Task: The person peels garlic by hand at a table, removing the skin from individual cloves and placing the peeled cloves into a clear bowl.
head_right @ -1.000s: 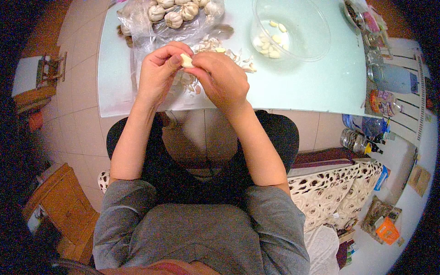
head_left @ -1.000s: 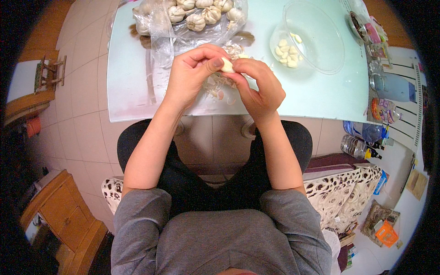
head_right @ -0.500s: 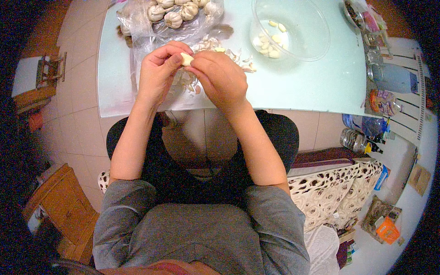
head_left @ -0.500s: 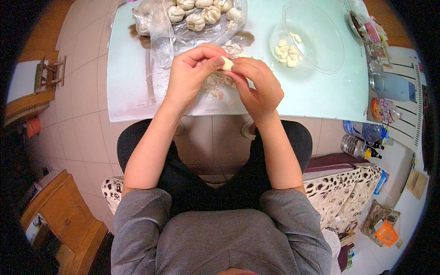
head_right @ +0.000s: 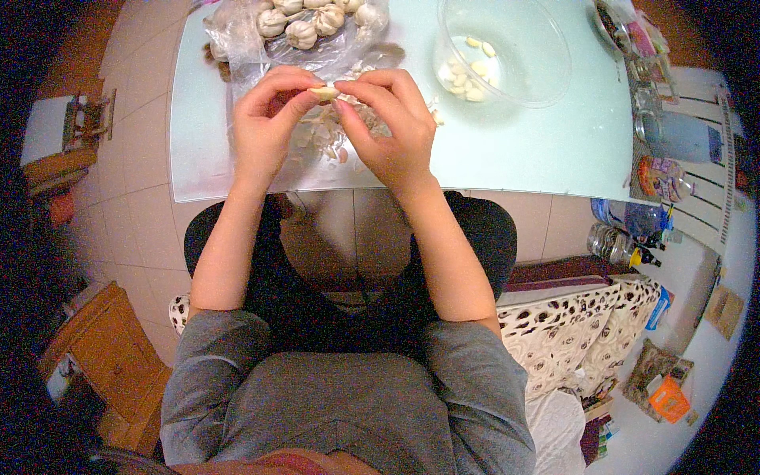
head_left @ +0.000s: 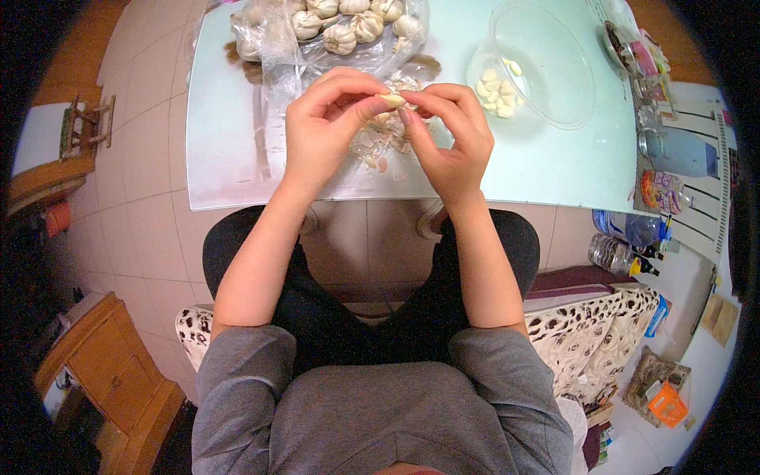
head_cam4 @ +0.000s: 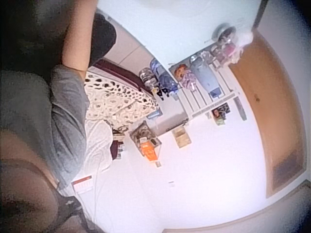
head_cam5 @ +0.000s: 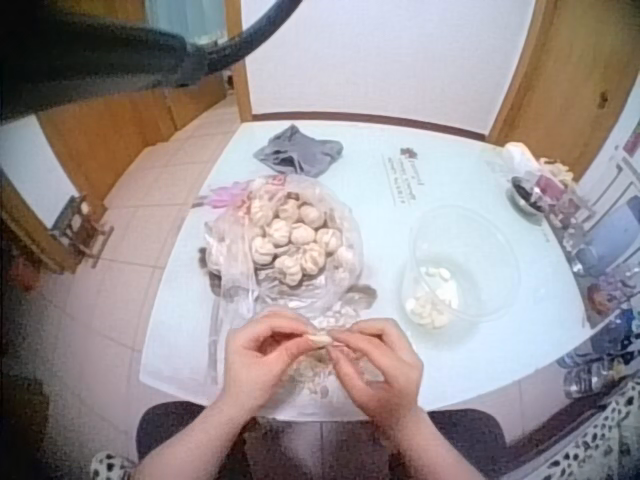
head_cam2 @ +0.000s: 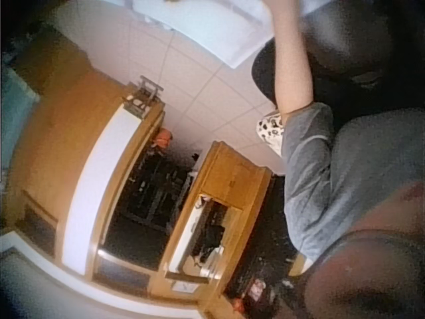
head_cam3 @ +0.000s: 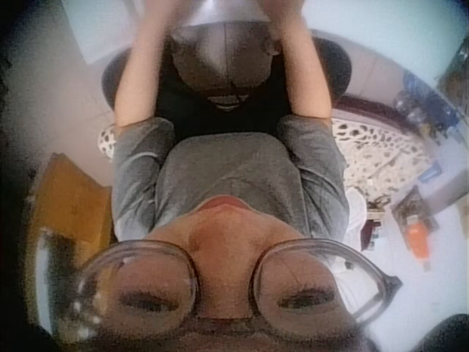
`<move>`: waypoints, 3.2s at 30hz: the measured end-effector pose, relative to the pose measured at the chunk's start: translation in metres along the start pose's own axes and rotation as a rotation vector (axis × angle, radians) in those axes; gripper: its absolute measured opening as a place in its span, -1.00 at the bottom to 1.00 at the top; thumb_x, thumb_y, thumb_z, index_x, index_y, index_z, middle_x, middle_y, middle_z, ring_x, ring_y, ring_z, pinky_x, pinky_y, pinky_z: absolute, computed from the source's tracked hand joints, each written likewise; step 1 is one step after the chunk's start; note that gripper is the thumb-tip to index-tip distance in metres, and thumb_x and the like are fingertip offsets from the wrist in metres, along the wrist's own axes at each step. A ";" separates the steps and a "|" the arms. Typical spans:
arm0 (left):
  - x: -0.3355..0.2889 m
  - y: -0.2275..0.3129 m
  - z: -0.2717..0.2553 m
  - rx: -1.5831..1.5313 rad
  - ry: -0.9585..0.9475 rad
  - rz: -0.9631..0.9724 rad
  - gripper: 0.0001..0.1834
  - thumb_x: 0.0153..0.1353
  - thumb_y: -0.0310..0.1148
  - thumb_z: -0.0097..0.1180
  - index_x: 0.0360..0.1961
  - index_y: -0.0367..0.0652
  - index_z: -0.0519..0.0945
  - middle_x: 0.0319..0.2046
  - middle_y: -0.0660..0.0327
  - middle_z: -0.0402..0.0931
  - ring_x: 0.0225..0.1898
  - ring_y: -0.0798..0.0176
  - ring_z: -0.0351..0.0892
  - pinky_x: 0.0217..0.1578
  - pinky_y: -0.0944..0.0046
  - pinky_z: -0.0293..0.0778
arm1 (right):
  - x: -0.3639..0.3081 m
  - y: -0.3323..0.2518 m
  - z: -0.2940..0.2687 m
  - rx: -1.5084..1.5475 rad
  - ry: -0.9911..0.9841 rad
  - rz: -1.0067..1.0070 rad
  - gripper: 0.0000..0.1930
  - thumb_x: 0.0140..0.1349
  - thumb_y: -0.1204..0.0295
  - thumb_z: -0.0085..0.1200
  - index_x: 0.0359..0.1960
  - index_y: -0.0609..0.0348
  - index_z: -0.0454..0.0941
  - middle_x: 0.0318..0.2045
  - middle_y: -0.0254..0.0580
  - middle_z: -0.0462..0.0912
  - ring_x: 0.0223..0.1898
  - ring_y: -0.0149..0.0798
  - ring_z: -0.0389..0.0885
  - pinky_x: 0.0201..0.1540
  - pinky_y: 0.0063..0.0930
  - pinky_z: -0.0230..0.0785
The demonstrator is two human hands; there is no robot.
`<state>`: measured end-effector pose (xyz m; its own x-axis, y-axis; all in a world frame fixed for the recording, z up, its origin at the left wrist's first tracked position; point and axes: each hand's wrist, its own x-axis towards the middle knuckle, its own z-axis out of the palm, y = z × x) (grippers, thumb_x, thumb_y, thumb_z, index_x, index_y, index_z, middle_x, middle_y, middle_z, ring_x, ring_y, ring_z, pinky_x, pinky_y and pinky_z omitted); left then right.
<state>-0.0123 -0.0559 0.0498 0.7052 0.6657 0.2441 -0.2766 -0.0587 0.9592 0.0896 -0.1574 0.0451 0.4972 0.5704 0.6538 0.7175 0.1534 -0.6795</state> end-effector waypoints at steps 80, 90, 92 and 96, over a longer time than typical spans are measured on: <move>-0.008 0.002 0.003 0.684 0.059 0.716 -0.79 -0.21 -0.66 0.12 -0.42 -0.31 0.55 -0.42 0.09 0.51 -0.41 0.22 0.53 -0.41 0.42 0.46 | 0.003 -0.002 -0.009 0.898 -0.200 0.744 -0.84 0.06 0.59 -0.07 -0.32 0.40 0.46 -0.49 -0.10 0.54 -0.50 -0.38 0.51 -0.39 -0.57 0.39; -0.011 0.001 0.007 0.543 0.106 0.518 -0.85 -0.16 -0.67 0.11 -0.46 -0.32 0.55 -0.42 0.09 0.51 -0.38 0.25 0.51 -0.36 0.42 0.43 | 0.002 -0.002 -0.007 0.926 -0.163 0.771 -0.86 0.04 0.59 -0.02 -0.34 0.36 0.48 -0.50 -0.15 0.55 -0.50 -0.42 0.52 -0.40 -0.65 0.40; -0.009 -0.001 0.006 0.464 0.128 0.446 -0.85 -0.15 -0.67 0.10 -0.47 -0.32 0.55 -0.44 0.11 0.51 -0.39 0.27 0.50 -0.36 0.44 0.42 | 0.005 -0.006 -0.007 0.880 -0.128 0.724 -0.88 0.02 0.60 0.00 -0.37 0.35 0.48 -0.49 -0.17 0.54 -0.48 -0.42 0.51 -0.40 -0.65 0.39; -0.002 0.000 -0.002 0.206 0.056 0.231 -0.90 -0.11 -0.65 0.07 -0.48 -0.33 0.55 -0.43 0.14 0.51 -0.34 0.31 0.47 -0.35 0.45 0.39 | 0.008 -0.007 -0.006 0.576 -0.064 0.401 -0.88 -0.07 0.61 0.09 -0.44 0.29 0.47 -0.47 -0.24 0.53 -0.44 -0.43 0.50 -0.39 -0.64 0.37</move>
<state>-0.0146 -0.0558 0.0493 0.6002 0.6569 0.4563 -0.2833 -0.3590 0.8893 0.0916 -0.1592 0.0569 0.6266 0.7161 0.3075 0.1039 0.3143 -0.9436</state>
